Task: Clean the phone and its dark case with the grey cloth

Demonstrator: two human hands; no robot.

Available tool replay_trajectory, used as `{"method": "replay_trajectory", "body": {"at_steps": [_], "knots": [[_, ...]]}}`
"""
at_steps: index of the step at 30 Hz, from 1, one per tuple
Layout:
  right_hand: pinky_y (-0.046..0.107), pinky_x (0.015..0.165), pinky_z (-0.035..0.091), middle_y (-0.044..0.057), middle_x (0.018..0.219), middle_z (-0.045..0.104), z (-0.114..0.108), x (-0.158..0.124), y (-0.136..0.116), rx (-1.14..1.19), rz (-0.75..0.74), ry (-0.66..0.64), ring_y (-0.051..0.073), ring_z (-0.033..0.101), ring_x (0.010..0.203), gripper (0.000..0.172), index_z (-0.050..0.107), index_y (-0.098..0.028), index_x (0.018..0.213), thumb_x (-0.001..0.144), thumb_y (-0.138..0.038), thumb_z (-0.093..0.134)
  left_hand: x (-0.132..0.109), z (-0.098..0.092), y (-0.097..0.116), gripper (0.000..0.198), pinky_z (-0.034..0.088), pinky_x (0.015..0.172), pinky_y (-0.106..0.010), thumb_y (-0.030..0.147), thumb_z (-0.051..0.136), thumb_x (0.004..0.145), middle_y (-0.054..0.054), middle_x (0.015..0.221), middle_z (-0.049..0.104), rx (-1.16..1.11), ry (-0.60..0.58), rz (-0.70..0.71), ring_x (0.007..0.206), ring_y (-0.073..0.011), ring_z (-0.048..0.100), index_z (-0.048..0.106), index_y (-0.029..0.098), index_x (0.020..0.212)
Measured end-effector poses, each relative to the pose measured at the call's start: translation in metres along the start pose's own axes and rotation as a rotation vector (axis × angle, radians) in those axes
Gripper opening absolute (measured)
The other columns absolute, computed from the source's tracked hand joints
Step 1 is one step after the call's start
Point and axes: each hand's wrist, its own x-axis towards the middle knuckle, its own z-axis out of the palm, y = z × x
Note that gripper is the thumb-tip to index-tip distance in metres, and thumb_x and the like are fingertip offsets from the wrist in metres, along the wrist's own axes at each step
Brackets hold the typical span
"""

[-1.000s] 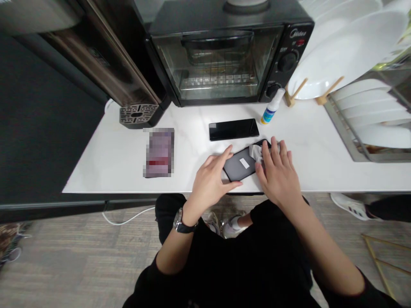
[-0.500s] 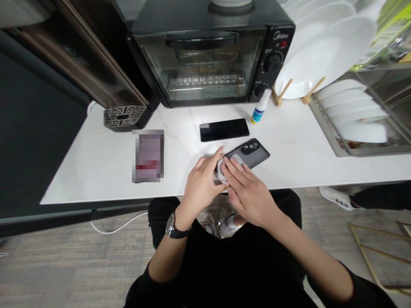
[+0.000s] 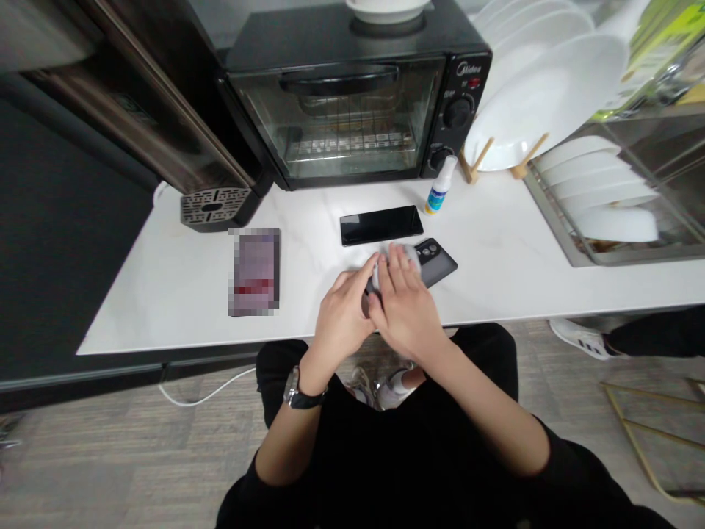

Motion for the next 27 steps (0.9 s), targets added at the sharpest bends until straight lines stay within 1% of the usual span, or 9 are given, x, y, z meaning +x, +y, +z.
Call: {"method": "replay_trajectory", "body": {"at_steps": [2, 4, 8, 11, 14, 16, 22, 25, 27], "knots": [[0.057, 0.134, 0.032, 0.027, 0.175, 0.025, -0.005, -0.009, -0.001, 0.05, -0.152, -0.072, 0.033, 0.023, 0.167, 0.071, 0.031, 0.005, 0.164, 0.106, -0.035, 0.038, -0.001, 0.0, -0.002, 0.086, 0.053, 0.115, -0.043, 0.006, 0.065, 0.09, -0.01, 0.155, 0.061, 0.017, -0.005, 0.005, 0.133, -0.025, 0.061, 0.033, 0.025, 0.168], [0.053, 0.135, 0.033, 0.021, 0.176, 0.029, -0.015, -0.016, 0.015, 0.041, -0.222, -0.101, 0.028, 0.027, 0.166, 0.069, 0.029, -0.001, 0.167, 0.107, -0.034, 0.037, -0.001, 0.001, -0.001, 0.092, 0.053, 0.115, -0.044, 0.012, 0.073, 0.089, -0.009, 0.153, 0.063, 0.014, -0.019, -0.01, 0.134, -0.0265, 0.06, 0.03, 0.026, 0.169], [0.063, 0.133, 0.03, 0.014, 0.178, 0.028, -0.027, -0.014, 0.052, -0.085, -0.039, -0.035, 0.032, 0.026, 0.167, 0.063, 0.035, -0.013, 0.168, 0.109, -0.034, 0.036, 0.0, 0.002, 0.004, 0.109, 0.052, 0.116, -0.048, 0.033, 0.091, 0.082, -0.006, 0.15, 0.067, -0.007, -0.019, -0.04, 0.135, -0.0287, 0.059, 0.026, 0.032, 0.169], [0.064, 0.133, 0.028, 0.02, 0.178, 0.024, -0.019, -0.012, 0.04, -0.089, 0.035, 0.027, 0.036, 0.018, 0.168, 0.065, 0.036, -0.007, 0.166, 0.109, -0.037, 0.037, 0.0, 0.002, 0.005, 0.107, 0.052, 0.117, -0.047, 0.029, 0.089, 0.083, -0.006, 0.15, 0.067, -0.006, -0.015, -0.046, 0.135, -0.0281, 0.059, 0.026, 0.031, 0.169], [0.055, 0.136, 0.028, 0.023, 0.177, 0.026, -0.012, -0.017, 0.016, -0.014, -0.156, -0.047, 0.031, 0.02, 0.168, 0.069, 0.031, 0.001, 0.165, 0.108, -0.037, 0.038, -0.001, 0.002, 0.002, 0.098, 0.053, 0.116, -0.044, 0.014, 0.079, 0.086, -0.008, 0.15, 0.065, 0.006, -0.005, -0.038, 0.135, -0.0262, 0.06, 0.029, 0.028, 0.169], [0.051, 0.136, 0.03, 0.019, 0.177, 0.028, -0.015, -0.019, 0.017, 0.005, -0.254, -0.108, 0.027, 0.025, 0.167, 0.068, 0.03, -0.002, 0.167, 0.109, -0.036, 0.036, -0.002, 0.002, 0.001, 0.098, 0.053, 0.115, -0.043, 0.012, 0.078, 0.086, -0.008, 0.15, 0.065, 0.012, -0.007, -0.037, 0.135, -0.0259, 0.06, 0.028, 0.028, 0.169], [0.063, 0.132, 0.031, 0.02, 0.179, 0.018, -0.033, -0.013, 0.068, -0.136, 0.042, -0.016, 0.034, 0.028, 0.166, 0.066, 0.028, -0.006, 0.168, 0.109, -0.035, 0.036, 0.0, 0.001, 0.007, 0.108, 0.051, 0.116, -0.048, 0.038, 0.092, 0.082, -0.005, 0.151, 0.066, 0.007, -0.022, -0.063, 0.135, -0.0286, 0.058, 0.027, 0.032, 0.169], [0.063, 0.132, 0.031, 0.024, 0.178, 0.016, -0.022, -0.019, 0.04, -0.121, 0.064, 0.011, 0.038, 0.018, 0.168, 0.068, 0.031, 0.0, 0.166, 0.108, -0.033, 0.039, 0.0, 0.003, 0.005, 0.105, 0.051, 0.117, -0.047, 0.029, 0.089, 0.084, -0.006, 0.151, 0.066, 0.006, -0.019, -0.066, 0.136, -0.0278, 0.058, 0.028, 0.03, 0.169], [0.059, 0.134, 0.03, 0.021, 0.178, 0.021, -0.013, -0.026, 0.013, -0.075, -0.052, -0.04, 0.036, 0.018, 0.168, 0.067, 0.032, 0.0, 0.165, 0.107, -0.032, 0.039, -0.002, 0.003, 0.002, 0.098, 0.051, 0.117, -0.044, 0.016, 0.081, 0.087, -0.006, 0.15, 0.066, 0.01, -0.021, -0.055, 0.136, -0.0262, 0.059, 0.029, 0.028, 0.169]]}}
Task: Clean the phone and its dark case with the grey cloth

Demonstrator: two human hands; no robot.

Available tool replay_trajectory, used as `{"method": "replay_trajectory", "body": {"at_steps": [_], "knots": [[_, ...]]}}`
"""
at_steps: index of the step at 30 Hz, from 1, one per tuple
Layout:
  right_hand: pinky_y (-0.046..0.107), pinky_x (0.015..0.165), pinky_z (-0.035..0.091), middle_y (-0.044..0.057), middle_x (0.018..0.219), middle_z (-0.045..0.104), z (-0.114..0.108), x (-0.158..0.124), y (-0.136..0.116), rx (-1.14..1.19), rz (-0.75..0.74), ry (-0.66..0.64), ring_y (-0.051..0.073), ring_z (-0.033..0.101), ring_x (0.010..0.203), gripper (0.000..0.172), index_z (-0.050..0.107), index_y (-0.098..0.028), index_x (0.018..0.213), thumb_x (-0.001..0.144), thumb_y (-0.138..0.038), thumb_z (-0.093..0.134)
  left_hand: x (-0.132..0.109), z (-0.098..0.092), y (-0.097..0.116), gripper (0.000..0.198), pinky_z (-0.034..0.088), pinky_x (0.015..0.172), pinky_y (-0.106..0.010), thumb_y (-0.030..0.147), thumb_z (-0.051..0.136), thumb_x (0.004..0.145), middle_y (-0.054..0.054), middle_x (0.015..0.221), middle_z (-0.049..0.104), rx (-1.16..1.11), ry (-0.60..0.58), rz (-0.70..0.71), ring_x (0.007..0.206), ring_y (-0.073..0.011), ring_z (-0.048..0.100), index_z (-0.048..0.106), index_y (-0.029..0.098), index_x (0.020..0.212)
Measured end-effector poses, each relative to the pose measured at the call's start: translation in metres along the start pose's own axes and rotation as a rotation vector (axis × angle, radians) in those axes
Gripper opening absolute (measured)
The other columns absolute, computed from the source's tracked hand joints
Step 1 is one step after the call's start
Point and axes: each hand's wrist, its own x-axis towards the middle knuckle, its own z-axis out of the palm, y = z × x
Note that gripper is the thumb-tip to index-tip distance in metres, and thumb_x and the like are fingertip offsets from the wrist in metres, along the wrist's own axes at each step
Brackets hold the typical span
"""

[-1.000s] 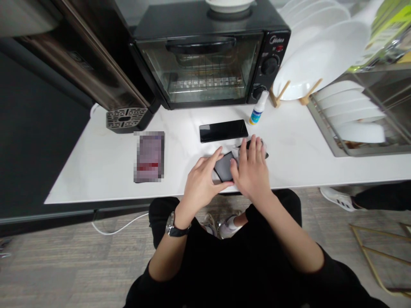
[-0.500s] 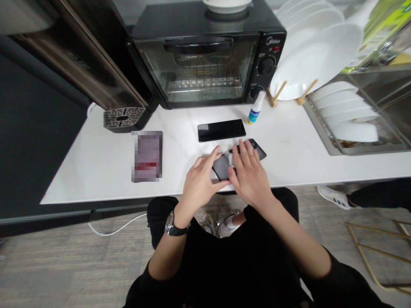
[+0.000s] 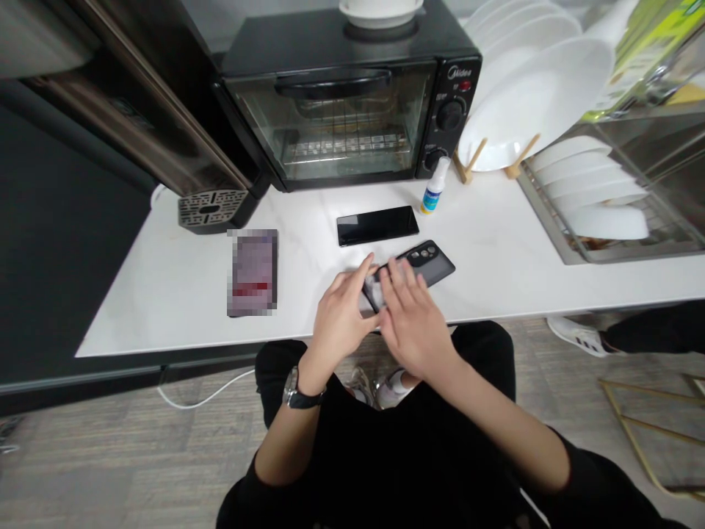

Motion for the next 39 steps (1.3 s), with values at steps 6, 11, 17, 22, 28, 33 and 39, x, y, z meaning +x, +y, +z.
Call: {"method": "replay_trajectory", "body": {"at_steps": [6, 11, 17, 22, 28, 33, 39], "knots": [[0.064, 0.133, 0.028, 0.014, 0.178, 0.025, -0.011, -0.007, 0.028, -0.078, -0.025, 0.002, 0.033, 0.029, 0.166, 0.066, 0.029, -0.007, 0.168, 0.11, -0.039, 0.035, 0.0, -0.001, -0.001, 0.105, 0.052, 0.117, -0.047, 0.029, 0.088, 0.085, -0.006, 0.152, 0.065, 0.012, -0.005, 0.022, 0.136, -0.0282, 0.058, 0.025, 0.031, 0.169], [0.068, 0.131, 0.028, 0.025, 0.177, 0.023, -0.013, -0.009, 0.05, -0.112, 0.19, 0.083, 0.041, 0.026, 0.165, 0.073, 0.028, 0.0, 0.167, 0.111, -0.045, 0.037, 0.002, -0.001, 0.004, 0.111, 0.051, 0.116, -0.046, 0.037, 0.093, 0.08, -0.005, 0.15, 0.068, 0.003, 0.018, 0.03, 0.133, -0.0277, 0.06, 0.027, 0.032, 0.169], [0.053, 0.135, 0.03, 0.017, 0.178, 0.025, 0.0, -0.005, -0.001, 0.036, -0.204, -0.059, 0.028, 0.025, 0.167, 0.068, 0.033, -0.003, 0.166, 0.11, -0.041, 0.037, 0.0, -0.002, -0.003, 0.1, 0.056, 0.11, -0.042, 0.019, 0.085, 0.086, -0.008, 0.146, 0.068, 0.0, 0.009, 0.047, 0.129, -0.026, 0.063, 0.029, 0.031, 0.169], [0.069, 0.131, 0.029, 0.017, 0.178, 0.025, -0.012, 0.007, 0.053, -0.067, 0.057, 0.056, 0.036, 0.03, 0.165, 0.066, 0.027, -0.012, 0.17, 0.112, -0.042, 0.033, 0.003, -0.002, 0.002, 0.112, 0.051, 0.118, -0.046, 0.036, 0.094, 0.08, -0.005, 0.151, 0.066, -0.023, 0.004, 0.047, 0.134, -0.0276, 0.059, 0.027, 0.031, 0.169], [0.058, 0.136, 0.027, 0.027, 0.176, 0.025, 0.01, 0.015, -0.01, 0.014, 0.022, 0.034, 0.039, 0.023, 0.166, 0.069, 0.035, 0.007, 0.162, 0.109, -0.037, 0.038, 0.001, -0.002, -0.003, 0.086, 0.051, 0.117, -0.044, 0.014, 0.069, 0.094, -0.009, 0.155, 0.062, -0.003, 0.023, 0.098, 0.134, -0.0266, 0.06, 0.029, 0.027, 0.169], [0.05, 0.135, 0.033, 0.018, 0.176, 0.03, 0.001, -0.006, -0.004, 0.026, -0.159, -0.009, 0.03, 0.03, 0.165, 0.065, 0.037, -0.002, 0.164, 0.111, -0.039, 0.038, 0.0, -0.005, -0.005, 0.094, 0.053, 0.115, -0.046, 0.017, 0.076, 0.091, -0.009, 0.151, 0.065, 0.002, -0.003, 0.057, 0.134, -0.0277, 0.06, 0.026, 0.03, 0.17], [0.063, 0.13, 0.034, 0.028, 0.176, 0.023, -0.013, -0.007, 0.067, -0.069, 0.184, 0.083, 0.042, 0.027, 0.165, 0.085, 0.031, 0.002, 0.165, 0.108, -0.059, 0.041, 0.007, -0.007, 0.001, 0.108, 0.05, 0.118, -0.051, 0.036, 0.091, 0.083, -0.005, 0.152, 0.065, 0.018, -0.022, 0.038, 0.134, -0.0292, 0.06, 0.025, 0.035, 0.169]]}}
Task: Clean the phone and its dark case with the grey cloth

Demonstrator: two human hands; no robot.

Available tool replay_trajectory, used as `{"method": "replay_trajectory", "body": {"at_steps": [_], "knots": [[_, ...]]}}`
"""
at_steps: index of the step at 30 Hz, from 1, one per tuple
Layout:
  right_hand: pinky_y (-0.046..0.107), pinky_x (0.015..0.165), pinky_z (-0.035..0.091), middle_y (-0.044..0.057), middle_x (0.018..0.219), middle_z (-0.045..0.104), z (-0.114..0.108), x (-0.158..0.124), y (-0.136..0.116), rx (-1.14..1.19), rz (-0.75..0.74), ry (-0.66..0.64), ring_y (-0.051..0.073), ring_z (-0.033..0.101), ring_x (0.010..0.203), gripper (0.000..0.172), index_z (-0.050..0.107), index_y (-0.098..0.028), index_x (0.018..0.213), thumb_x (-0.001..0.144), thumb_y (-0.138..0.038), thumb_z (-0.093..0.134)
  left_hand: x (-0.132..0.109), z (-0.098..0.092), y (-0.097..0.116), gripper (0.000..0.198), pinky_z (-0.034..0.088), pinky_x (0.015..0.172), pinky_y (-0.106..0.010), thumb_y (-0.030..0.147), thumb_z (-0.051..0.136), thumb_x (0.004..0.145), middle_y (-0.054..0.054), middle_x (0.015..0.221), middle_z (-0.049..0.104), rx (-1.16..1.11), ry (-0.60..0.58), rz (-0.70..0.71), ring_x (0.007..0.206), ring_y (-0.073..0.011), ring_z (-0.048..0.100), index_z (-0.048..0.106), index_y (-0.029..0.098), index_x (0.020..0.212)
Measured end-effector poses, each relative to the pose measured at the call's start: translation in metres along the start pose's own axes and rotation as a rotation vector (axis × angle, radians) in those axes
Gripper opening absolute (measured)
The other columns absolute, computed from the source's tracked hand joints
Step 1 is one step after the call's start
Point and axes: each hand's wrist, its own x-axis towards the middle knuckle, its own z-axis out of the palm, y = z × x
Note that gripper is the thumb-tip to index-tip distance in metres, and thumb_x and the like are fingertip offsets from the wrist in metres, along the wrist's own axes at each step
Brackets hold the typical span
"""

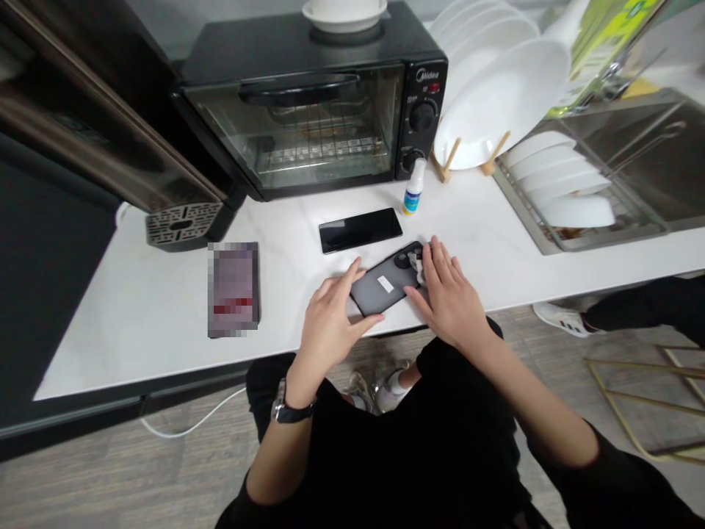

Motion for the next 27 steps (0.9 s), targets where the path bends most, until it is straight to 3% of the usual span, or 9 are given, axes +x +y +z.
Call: {"method": "replay_trajectory", "body": {"at_steps": [4, 8, 12, 15, 17, 19, 22, 24, 27], "knots": [[0.064, 0.131, 0.032, 0.034, 0.173, 0.025, 0.016, 0.016, -0.042, 0.014, 0.087, 0.035, 0.045, 0.025, 0.164, 0.082, 0.035, 0.01, 0.161, 0.109, -0.054, 0.04, -0.001, 0.0, -0.002, 0.105, 0.049, 0.119, -0.049, 0.033, 0.09, 0.084, -0.006, 0.152, 0.065, -0.024, -0.002, -0.015, 0.136, -0.0281, 0.059, 0.028, 0.033, 0.169], [0.057, 0.133, 0.032, 0.03, 0.172, 0.03, 0.02, 0.008, -0.086, 0.094, -0.132, -0.024, 0.038, 0.03, 0.164, 0.067, 0.038, 0.008, 0.16, 0.11, -0.037, 0.037, -0.003, 0.001, -0.006, 0.094, 0.051, 0.118, -0.047, 0.013, 0.077, 0.088, -0.009, 0.152, 0.064, -0.015, 0.006, 0.004, 0.136, -0.0275, 0.06, 0.031, 0.029, 0.169], [0.052, 0.134, 0.034, 0.02, 0.173, 0.036, 0.007, -0.002, -0.056, 0.131, -0.32, -0.084, 0.03, 0.035, 0.163, 0.067, 0.039, -0.002, 0.164, 0.111, -0.044, 0.037, -0.002, 0.001, -0.005, 0.096, 0.052, 0.116, -0.049, 0.017, 0.079, 0.087, -0.01, 0.153, 0.064, -0.007, 0.004, 0.017, 0.134, -0.029, 0.061, 0.03, 0.03, 0.169], [0.063, 0.131, 0.034, 0.016, 0.178, 0.028, 0.001, 0.005, -0.026, 0.081, -0.174, -0.044, 0.035, 0.029, 0.165, 0.064, 0.042, -0.017, 0.165, 0.11, -0.052, 0.041, 0.0, 0.001, -0.002, 0.104, 0.05, 0.117, -0.052, 0.033, 0.089, 0.085, -0.008, 0.151, 0.066, -0.011, -0.003, 0.02, 0.135, -0.0298, 0.06, 0.027, 0.032, 0.169], [0.067, 0.129, 0.034, 0.019, 0.179, 0.022, 0.005, 0.011, -0.032, 0.068, -0.045, 0.019, 0.039, 0.024, 0.166, 0.07, 0.04, -0.017, 0.166, 0.108, -0.057, 0.045, 0.001, 0.002, -0.002, 0.105, 0.049, 0.118, -0.051, 0.035, 0.09, 0.084, -0.007, 0.151, 0.066, -0.009, -0.001, 0.033, 0.135, -0.0297, 0.06, 0.027, 0.032, 0.169], [0.066, 0.13, 0.032, 0.026, 0.176, 0.025, 0.013, 0.013, -0.057, 0.079, 0.007, 0.053, 0.042, 0.024, 0.166, 0.081, 0.034, -0.007, 0.167, 0.107, -0.06, 0.045, 0.0, 0.003, -0.005, 0.097, 0.05, 0.117, -0.05, 0.028, 0.083, 0.089, -0.009, 0.152, 0.065, -0.006, 0.005, 0.05, 0.135, -0.0294, 0.06, 0.028, 0.029, 0.169], [0.055, 0.134, 0.032, 0.028, 0.172, 0.034, 0.02, 0.011, -0.093, 0.136, -0.141, -0.039, 0.037, 0.031, 0.164, 0.07, 0.035, 0.005, 0.163, 0.11, -0.041, 0.037, -0.004, 0.003, -0.009, 0.082, 0.051, 0.117, -0.046, 0.012, 0.063, 0.096, -0.013, 0.159, 0.058, -0.005, 0.018, 0.075, 0.135, -0.0273, 0.06, 0.029, 0.025, 0.169], [0.05, 0.134, 0.033, 0.024, 0.172, 0.037, 0.016, 0.008, -0.09, 0.159, -0.231, -0.087, 0.031, 0.034, 0.164, 0.065, 0.036, 0.003, 0.163, 0.11, -0.035, 0.034, -0.006, 0.003, -0.011, 0.083, 0.051, 0.117, -0.045, 0.011, 0.063, 0.096, -0.013, 0.161, 0.056, -0.004, 0.013, 0.068, 0.136, -0.0272, 0.059, 0.028, 0.026, 0.17], [0.056, 0.132, 0.035, 0.016, 0.173, 0.039, 0.006, 0.008, -0.051, 0.111, -0.215, -0.069, 0.03, 0.037, 0.162, 0.06, 0.041, -0.008, 0.164, 0.112, -0.037, 0.033, -0.004, 0.003, -0.008, 0.1, 0.049, 0.119, -0.048, 0.027, 0.082, 0.09, -0.009, 0.156, 0.061, -0.007, -0.009, 0.045, 0.138, -0.0292, 0.058, 0.023, 0.029, 0.17]]}}
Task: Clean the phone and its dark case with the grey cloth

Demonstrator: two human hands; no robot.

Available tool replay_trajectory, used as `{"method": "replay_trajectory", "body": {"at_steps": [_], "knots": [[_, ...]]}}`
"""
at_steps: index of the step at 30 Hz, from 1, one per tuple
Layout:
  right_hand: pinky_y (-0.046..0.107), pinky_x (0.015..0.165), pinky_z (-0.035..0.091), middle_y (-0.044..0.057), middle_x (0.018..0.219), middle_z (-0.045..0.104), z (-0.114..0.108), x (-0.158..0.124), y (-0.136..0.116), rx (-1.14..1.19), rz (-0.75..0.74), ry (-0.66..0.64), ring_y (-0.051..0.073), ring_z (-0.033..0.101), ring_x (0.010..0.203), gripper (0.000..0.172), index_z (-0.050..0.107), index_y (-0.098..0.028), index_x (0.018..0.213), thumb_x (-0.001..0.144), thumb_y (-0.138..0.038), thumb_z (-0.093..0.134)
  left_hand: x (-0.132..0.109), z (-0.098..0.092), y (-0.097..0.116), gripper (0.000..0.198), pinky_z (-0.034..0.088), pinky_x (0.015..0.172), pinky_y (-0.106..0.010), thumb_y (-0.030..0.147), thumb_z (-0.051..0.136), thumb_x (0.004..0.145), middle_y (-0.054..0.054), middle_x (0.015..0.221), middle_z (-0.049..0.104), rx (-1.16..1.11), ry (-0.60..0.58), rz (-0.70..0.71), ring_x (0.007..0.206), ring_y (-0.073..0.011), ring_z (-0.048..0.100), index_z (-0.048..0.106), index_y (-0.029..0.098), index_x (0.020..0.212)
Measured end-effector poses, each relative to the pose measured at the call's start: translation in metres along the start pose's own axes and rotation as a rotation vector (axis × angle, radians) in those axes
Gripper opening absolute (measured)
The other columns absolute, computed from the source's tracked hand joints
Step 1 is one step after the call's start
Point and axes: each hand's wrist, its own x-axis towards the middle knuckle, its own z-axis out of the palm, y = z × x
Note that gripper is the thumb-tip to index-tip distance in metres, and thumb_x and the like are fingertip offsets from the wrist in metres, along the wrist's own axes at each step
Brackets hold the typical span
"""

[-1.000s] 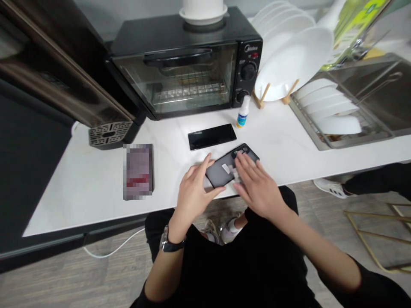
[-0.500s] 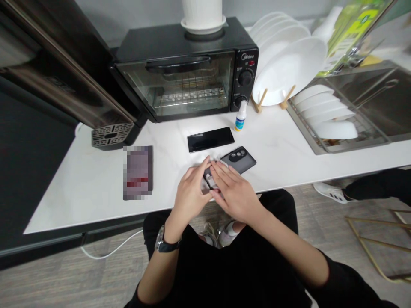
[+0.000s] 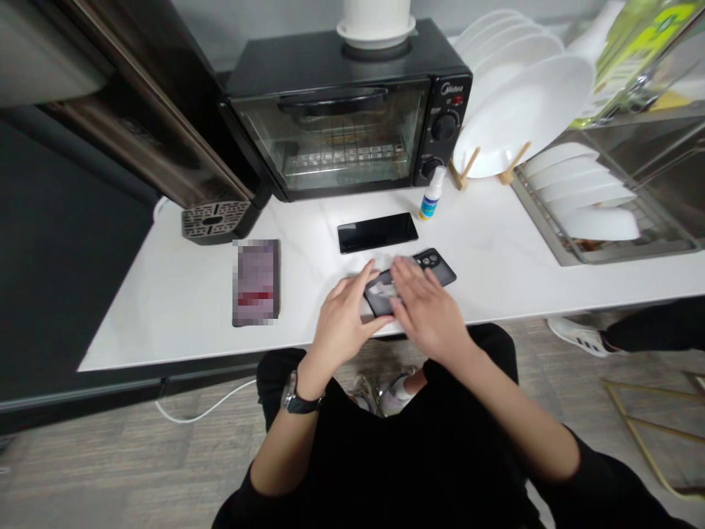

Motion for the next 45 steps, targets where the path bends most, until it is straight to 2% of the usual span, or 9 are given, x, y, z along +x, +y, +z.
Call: {"method": "replay_trajectory", "body": {"at_steps": [4, 10, 16, 22, 27, 32, 37, 42, 45], "knots": [[0.064, 0.129, 0.037, 0.023, 0.174, 0.031, -0.005, -0.005, 0.02, -0.071, 0.16, 0.067, 0.037, 0.035, 0.162, 0.057, 0.043, -0.006, 0.162, 0.111, -0.029, 0.035, 0.005, 0.002, 0.005, 0.108, 0.048, 0.119, -0.052, 0.036, 0.09, 0.085, -0.007, 0.154, 0.064, 0.012, -0.002, -0.005, 0.137, -0.0299, 0.058, 0.023, 0.031, 0.17], [0.055, 0.132, 0.036, 0.019, 0.171, 0.041, 0.0, -0.005, -0.01, 0.03, -0.09, -0.029, 0.029, 0.039, 0.161, 0.056, 0.043, -0.004, 0.162, 0.11, -0.023, 0.032, 0.002, 0.0, 0.003, 0.098, 0.051, 0.116, -0.047, 0.02, 0.084, 0.088, -0.011, 0.152, 0.063, -0.009, -0.013, -0.02, 0.135, -0.028, 0.059, 0.029, 0.027, 0.169], [0.07, 0.127, 0.036, 0.019, 0.171, 0.04, -0.013, -0.01, 0.036, -0.084, 0.21, 0.083, 0.039, 0.04, 0.16, 0.056, 0.043, -0.006, 0.162, 0.111, -0.026, 0.034, 0.004, 0.002, 0.005, 0.106, 0.046, 0.119, -0.053, 0.036, 0.09, 0.085, -0.007, 0.154, 0.064, 0.019, 0.0, 0.0, 0.137, -0.0307, 0.058, 0.026, 0.032, 0.169], [0.066, 0.133, 0.027, 0.01, 0.174, 0.038, -0.006, -0.012, 0.016, -0.011, -0.14, -0.062, 0.03, 0.03, 0.165, 0.055, 0.041, -0.014, 0.164, 0.112, -0.027, 0.029, 0.004, 0.001, 0.005, 0.096, 0.048, 0.118, -0.048, 0.031, 0.085, 0.089, -0.009, 0.154, 0.062, -0.001, -0.004, 0.048, 0.137, -0.029, 0.058, 0.031, 0.029, 0.168], [0.076, 0.129, 0.024, 0.012, 0.172, 0.04, -0.008, -0.008, 0.017, -0.056, 0.074, 0.021, 0.037, 0.027, 0.166, 0.055, 0.041, -0.016, 0.165, 0.112, -0.03, 0.03, 0.006, 0.001, 0.005, 0.098, 0.047, 0.118, -0.051, 0.038, 0.086, 0.089, -0.01, 0.154, 0.062, 0.051, -0.031, 0.067, 0.138, -0.0312, 0.057, 0.03, 0.028, 0.168], [0.069, 0.132, 0.027, 0.011, 0.174, 0.035, -0.004, -0.011, 0.011, 0.028, -0.127, -0.062, 0.029, 0.028, 0.166, 0.056, 0.035, -0.017, 0.167, 0.113, -0.029, 0.028, 0.007, 0.001, 0.003, 0.092, 0.051, 0.114, -0.047, 0.029, 0.082, 0.091, -0.012, 0.151, 0.063, 0.028, -0.03, 0.067, 0.133, -0.0297, 0.058, 0.031, 0.027, 0.168], [0.087, 0.125, 0.015, 0.008, 0.172, 0.041, -0.016, -0.023, 0.04, -0.117, 0.156, 0.08, 0.04, 0.022, 0.167, 0.056, 0.036, -0.021, 0.167, 0.112, -0.027, 0.033, 0.007, 0.001, 0.005, 0.097, 0.049, 0.117, -0.051, 0.039, 0.087, 0.088, -0.011, 0.152, 0.064, 0.012, -0.019, 0.098, 0.135, -0.0313, 0.058, 0.032, 0.029, 0.168], [0.075, 0.131, 0.024, 0.008, 0.176, 0.03, -0.005, -0.022, 0.009, -0.006, -0.084, -0.067, 0.033, 0.023, 0.167, 0.055, 0.039, -0.014, 0.165, 0.111, -0.024, 0.029, 0.004, 0.001, 0.0, 0.093, 0.05, 0.117, -0.049, 0.042, 0.086, 0.088, -0.012, 0.154, 0.062, -0.022, -0.018, 0.096, 0.136, -0.0301, 0.058, 0.037, 0.029, 0.166], [0.078, 0.13, 0.02, 0.004, 0.173, 0.038, -0.009, -0.022, 0.024, 0.021, -0.057, -0.05, 0.034, 0.02, 0.168, 0.055, 0.041, -0.021, 0.165, 0.112, -0.026, 0.029, 0.002, -0.001, -0.004, 0.088, 0.05, 0.117, -0.049, 0.042, 0.086, 0.088, -0.012, 0.152, 0.063, -0.019, -0.027, 0.099, 0.136, -0.0293, 0.057, 0.042, 0.027, 0.163]]}}
